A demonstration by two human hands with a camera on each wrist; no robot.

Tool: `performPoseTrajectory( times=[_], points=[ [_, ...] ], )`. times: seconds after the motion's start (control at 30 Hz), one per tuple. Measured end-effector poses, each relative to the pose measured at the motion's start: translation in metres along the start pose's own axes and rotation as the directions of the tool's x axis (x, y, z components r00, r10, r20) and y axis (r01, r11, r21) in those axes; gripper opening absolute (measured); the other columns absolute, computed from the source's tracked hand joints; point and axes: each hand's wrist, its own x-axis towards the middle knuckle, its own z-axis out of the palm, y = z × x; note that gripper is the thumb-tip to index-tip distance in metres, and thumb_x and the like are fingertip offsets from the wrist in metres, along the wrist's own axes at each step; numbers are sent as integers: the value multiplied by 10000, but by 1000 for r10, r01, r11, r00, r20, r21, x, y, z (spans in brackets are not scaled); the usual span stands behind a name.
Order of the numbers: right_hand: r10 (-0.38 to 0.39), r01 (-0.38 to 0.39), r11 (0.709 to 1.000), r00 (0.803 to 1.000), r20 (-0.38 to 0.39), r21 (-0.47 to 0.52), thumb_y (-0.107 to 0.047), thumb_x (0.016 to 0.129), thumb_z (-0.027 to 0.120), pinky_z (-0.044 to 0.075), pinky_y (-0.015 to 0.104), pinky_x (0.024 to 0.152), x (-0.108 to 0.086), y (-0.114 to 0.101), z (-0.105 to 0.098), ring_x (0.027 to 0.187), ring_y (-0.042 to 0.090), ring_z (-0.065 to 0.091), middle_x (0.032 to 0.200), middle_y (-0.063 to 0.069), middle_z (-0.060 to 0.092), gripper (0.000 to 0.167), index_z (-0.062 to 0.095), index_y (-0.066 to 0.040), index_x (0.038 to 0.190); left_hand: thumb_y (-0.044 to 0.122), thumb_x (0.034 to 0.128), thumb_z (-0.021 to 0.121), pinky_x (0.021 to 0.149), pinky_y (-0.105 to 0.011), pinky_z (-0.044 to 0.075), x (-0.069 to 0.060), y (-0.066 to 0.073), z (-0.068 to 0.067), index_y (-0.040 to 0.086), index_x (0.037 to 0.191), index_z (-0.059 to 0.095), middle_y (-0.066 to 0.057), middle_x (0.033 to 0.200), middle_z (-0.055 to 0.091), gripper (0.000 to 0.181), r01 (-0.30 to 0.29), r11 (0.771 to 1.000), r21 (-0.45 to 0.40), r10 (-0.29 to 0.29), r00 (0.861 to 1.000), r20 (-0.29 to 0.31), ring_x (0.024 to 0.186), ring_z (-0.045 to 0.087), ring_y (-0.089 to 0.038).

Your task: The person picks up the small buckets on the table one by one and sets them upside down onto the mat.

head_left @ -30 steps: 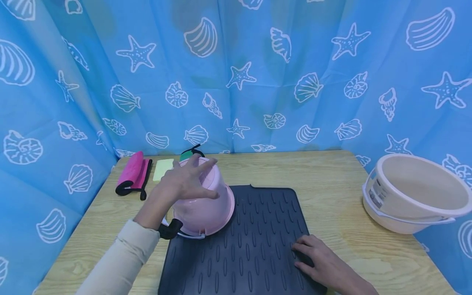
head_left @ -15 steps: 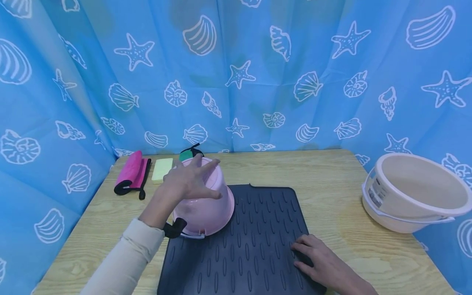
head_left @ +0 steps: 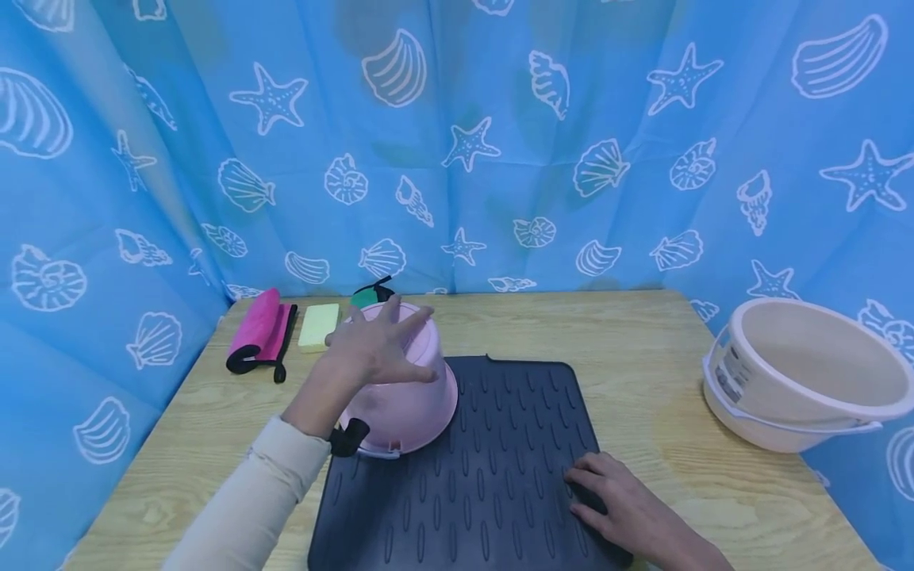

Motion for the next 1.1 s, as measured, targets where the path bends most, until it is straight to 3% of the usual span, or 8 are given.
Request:
performPoseTrajectory(
  times=[0.27, 0.43, 0.47, 0.53, 0.7, 0.8, 0.9, 1.1],
  points=[
    [-1, 1, 1000, 1000, 5, 0, -148, 788, 847, 517, 310, 703, -3, 0, 3, 883, 109, 532, 1021, -19, 588, 300, 740, -59, 1054, 833, 757, 560, 873, -854, 288, -2, 2, 4, 439, 1590, 176, -109, 1668, 90, 998, -3, 1000, 17, 3, 1000, -6, 1390, 40, -655],
    [4, -4, 1000, 1000, 4, -6, -145, 787, 843, 521, 318, 708, -3, -1, 2, 887, 125, 542, 1020, -8, 595, 301, 739, -49, 1053, 828, 814, 495, 988, -841, 133, -19, 3, 3, 422, 1587, 216, -62, 1663, 150, 917, -103, 995, 7, 103, 982, -161, 1439, 36, -582],
    [12, -12, 1000, 1000, 11, -7, -148, 791, 841, 524, 321, 712, -2, -1, 2, 891, 128, 545, 1022, -6, 596, 300, 739, -49, 1056, 806, 829, 503, 1017, -820, 123, -23, 4, 4, 410, 1582, 253, -48, 1654, 192, 887, -136, 991, 1, 133, 967, -218, 1450, 76, -557],
    [28, -28, 1000, 999, 26, -10, -156, 802, 836, 527, 329, 721, -2, -2, 0, 897, 132, 550, 1026, -4, 596, 298, 740, -48, 1062, 735, 857, 550, 1062, -760, 180, -31, 6, 6, 358, 1555, 360, -45, 1602, 322, 816, -225, 974, -17, 205, 914, -350, 1444, 224, -490],
    [52, -52, 999, 998, 41, -15, -161, 813, 829, 527, 336, 732, -1, -2, -2, 903, 131, 549, 1038, -5, 590, 299, 740, -49, 1075, 512, 873, 654, 992, -555, 431, -44, 13, 24, 217, 1392, 605, -42, 1382, 582, 599, -402, 915, -16, 307, 724, -617, 1248, 527, -314],
    [61, -61, 998, 997, 46, -11, -161, 818, 826, 528, 334, 741, -1, -2, -3, 910, 127, 548, 1047, -10, 589, 298, 740, -53, 1082, 425, 874, 674, 930, -494, 476, -53, 21, 40, 201, 1321, 662, -12, 1306, 628, 500, -454, 888, -70, 294, 680, -672, 1171, 559, -265],
    [63, -63, 998, 997, 39, -9, -159, 813, 829, 528, 332, 747, -3, -2, -2, 914, 125, 550, 1048, -18, 590, 298, 741, -59, 1079, 399, 888, 684, 950, -453, 477, -63, 31, 57, 219, 1310, 669, 24, 1289, 634, 459, -488, 861, -145, 280, 692, -666, 1162, 555, -209],
    [58, -58, 998, 998, 14, -9, -154, 800, 838, 525, 325, 738, -4, -3, -1, 906, 119, 547, 1037, -26, 588, 297, 744, -60, 1067, 405, 876, 723, 978, -391, 476, -76, 48, 96, 268, 1301, 669, 105, 1253, 644, 449, -493, 834, -247, 269, 755, -599, 1165, 545, -106]
  ],
)
